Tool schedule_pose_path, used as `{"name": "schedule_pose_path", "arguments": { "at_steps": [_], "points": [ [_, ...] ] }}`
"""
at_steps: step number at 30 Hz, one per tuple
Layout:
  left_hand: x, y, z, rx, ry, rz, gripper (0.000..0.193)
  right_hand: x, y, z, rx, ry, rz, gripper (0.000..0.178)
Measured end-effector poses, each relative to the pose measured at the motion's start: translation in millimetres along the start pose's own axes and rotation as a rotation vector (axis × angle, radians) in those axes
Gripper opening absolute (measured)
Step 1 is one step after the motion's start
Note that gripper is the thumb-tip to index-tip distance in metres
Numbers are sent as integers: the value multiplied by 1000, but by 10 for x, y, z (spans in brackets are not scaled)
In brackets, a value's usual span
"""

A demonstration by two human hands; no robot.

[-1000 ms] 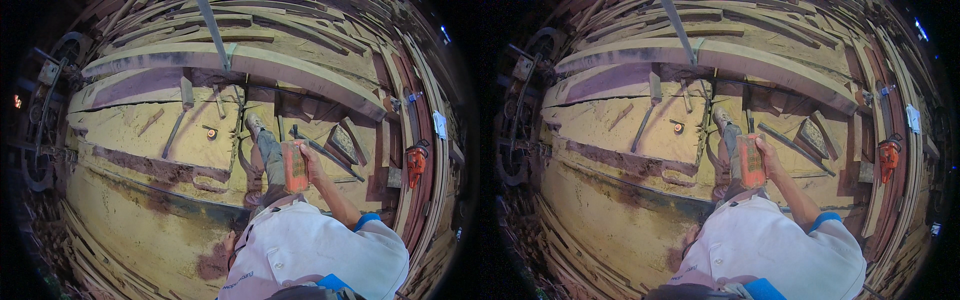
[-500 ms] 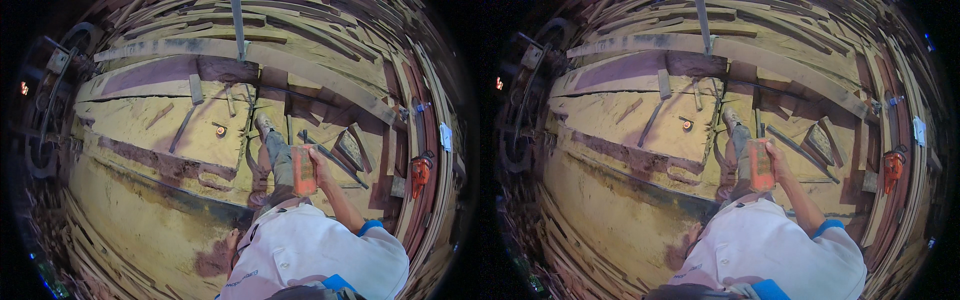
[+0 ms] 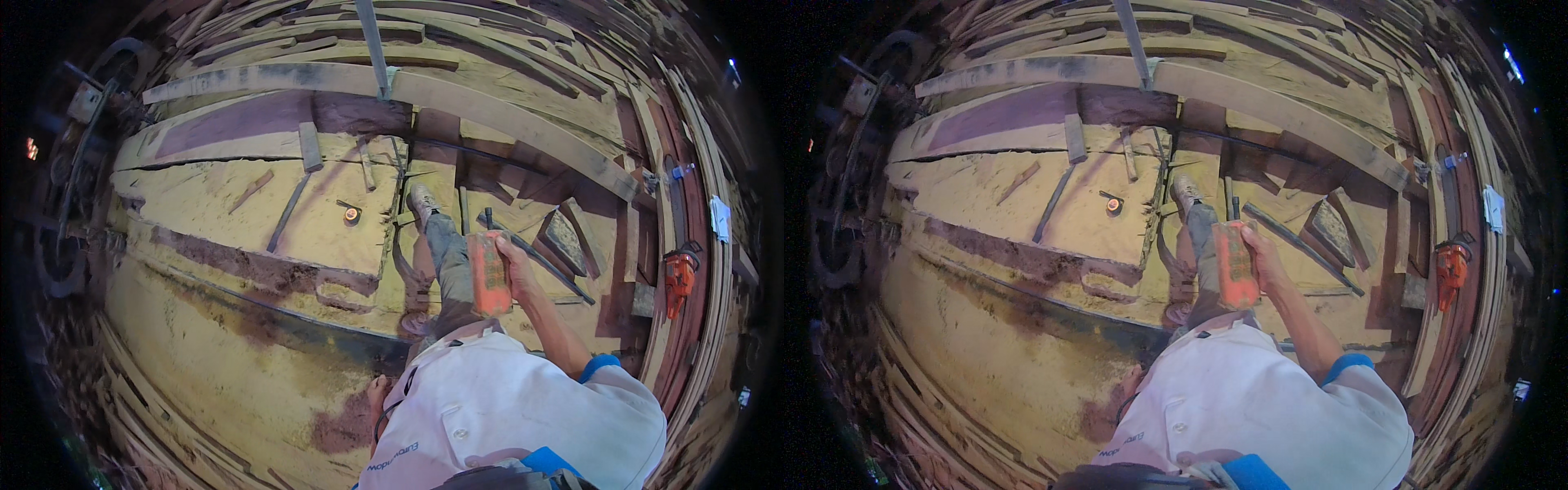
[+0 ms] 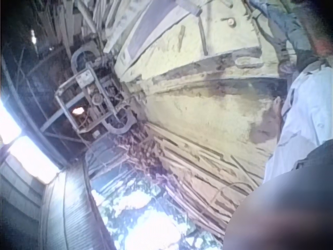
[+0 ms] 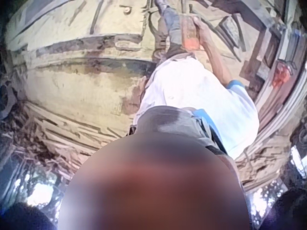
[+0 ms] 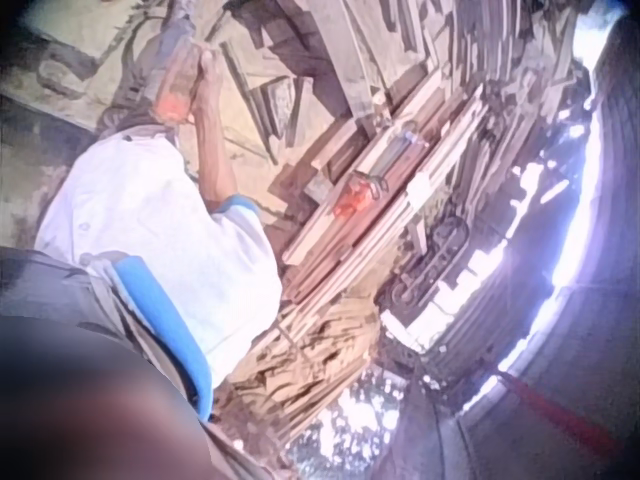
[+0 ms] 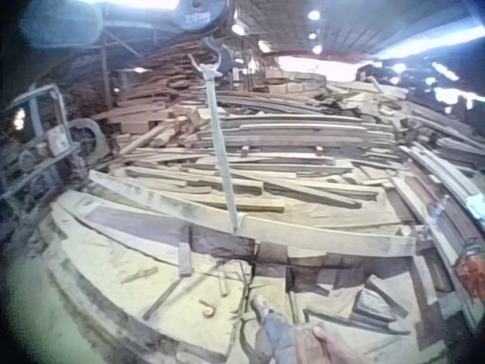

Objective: The person handles a long wooden plank, lifting it with a strap and moving it around a cluttered workshop floor. They also pick up and hold a small red object, possibly a tool or container, while navigating the space.

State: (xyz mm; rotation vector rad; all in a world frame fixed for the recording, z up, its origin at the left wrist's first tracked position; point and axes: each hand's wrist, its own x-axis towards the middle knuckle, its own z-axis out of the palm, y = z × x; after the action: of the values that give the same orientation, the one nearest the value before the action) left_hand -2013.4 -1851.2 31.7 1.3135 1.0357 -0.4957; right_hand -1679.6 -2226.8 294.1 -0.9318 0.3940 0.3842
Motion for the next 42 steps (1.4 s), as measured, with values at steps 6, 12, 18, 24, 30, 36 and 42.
{"name": "schedule_pose_path", "arguments": {
  "at_steps": [6,12,18,24,30,36,42],
  "points": [
    [296,-192,-181,40,-150,25,41,4,-4,10,25,41,-27,35],
    [156,-95,-134,-54,-122,-23,44,11,-24,33,-9,46,-38,36],
    [75,89,-53,-45,-59,-17,44,48,-14,35,-19,38,-39,38],
    [64,195,-24,-18,-42,-70,44,75,-17,43,-8,22,-15,37],
    [-18,328,54,-32,11,-64,40,85,-46,77,43,23,38,34],
    [-35,410,69,11,41,-85,35,139,-27,87,33,60,71,33],
    [93,306,-7,-8,23,-89,37,190,-3,69,-13,30,69,32]
  ]
}}
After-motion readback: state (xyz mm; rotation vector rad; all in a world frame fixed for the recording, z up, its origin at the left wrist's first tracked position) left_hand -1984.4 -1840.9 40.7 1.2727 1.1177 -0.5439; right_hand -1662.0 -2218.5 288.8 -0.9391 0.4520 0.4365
